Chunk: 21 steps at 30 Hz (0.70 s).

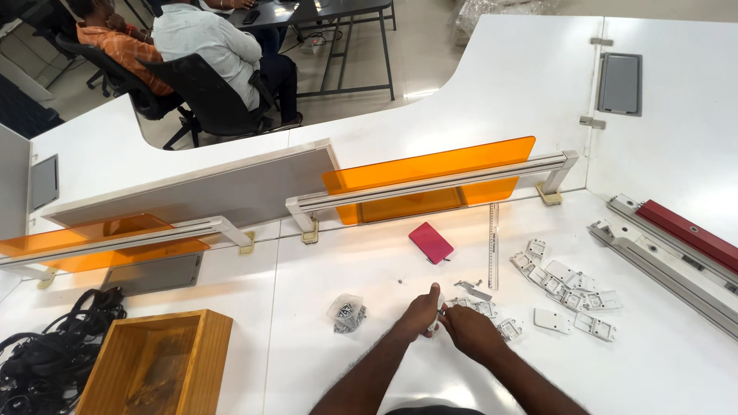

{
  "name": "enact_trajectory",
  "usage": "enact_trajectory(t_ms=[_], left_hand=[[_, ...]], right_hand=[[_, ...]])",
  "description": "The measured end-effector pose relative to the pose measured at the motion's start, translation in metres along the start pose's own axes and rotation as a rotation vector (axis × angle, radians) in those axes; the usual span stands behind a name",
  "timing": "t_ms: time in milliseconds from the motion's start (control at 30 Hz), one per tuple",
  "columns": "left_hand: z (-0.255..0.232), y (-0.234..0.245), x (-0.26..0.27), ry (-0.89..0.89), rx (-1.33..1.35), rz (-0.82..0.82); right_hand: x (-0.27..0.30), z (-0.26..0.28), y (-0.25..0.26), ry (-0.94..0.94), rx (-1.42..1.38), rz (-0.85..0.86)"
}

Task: The person assembles white plastic components by manually threading small screws into them, picking up individual pieces and screws from the desk surface.

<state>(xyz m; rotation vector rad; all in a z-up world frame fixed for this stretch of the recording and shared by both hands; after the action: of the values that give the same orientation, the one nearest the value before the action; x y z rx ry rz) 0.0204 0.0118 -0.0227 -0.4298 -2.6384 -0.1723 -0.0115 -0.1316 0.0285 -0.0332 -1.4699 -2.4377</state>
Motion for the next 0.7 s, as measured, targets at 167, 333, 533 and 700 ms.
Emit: enact_trajectory(t_ms=[167, 333, 533, 700], left_hand=[[0.005, 0.002, -0.002, 0.138, -0.010, 0.083], [0.011, -0.002, -0.002, 0.117, 0.021, 0.045], [-0.010, -0.010, 0.016, -0.140, -0.067, -0.082], [-0.024, -0.010, 0.026, -0.218, -0.101, -0.120]], right_hand=[[0.015, 0.012, 0.003, 0.330, 0.099, -0.090], [0.010, 0.006, -0.007, 0.055, 0.040, 0.018], [-0.015, -0.043, -0.048, -0.140, -0.414, 0.072], [-0.013, -0.052, -0.059, -0.632, -0.881, 0.457]])
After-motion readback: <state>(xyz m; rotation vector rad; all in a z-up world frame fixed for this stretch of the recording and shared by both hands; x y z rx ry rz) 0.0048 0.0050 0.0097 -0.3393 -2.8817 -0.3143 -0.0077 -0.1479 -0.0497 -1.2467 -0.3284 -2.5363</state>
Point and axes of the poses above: each hand's wrist, its own x-axis away from the middle knuckle, its own y-axis out of the back of the hand, z = x × y, the point moved 4 cm from there along -x, towards the middle knuckle, and after that the axes turned 13 degrees about -y, right-handed, at the moved point
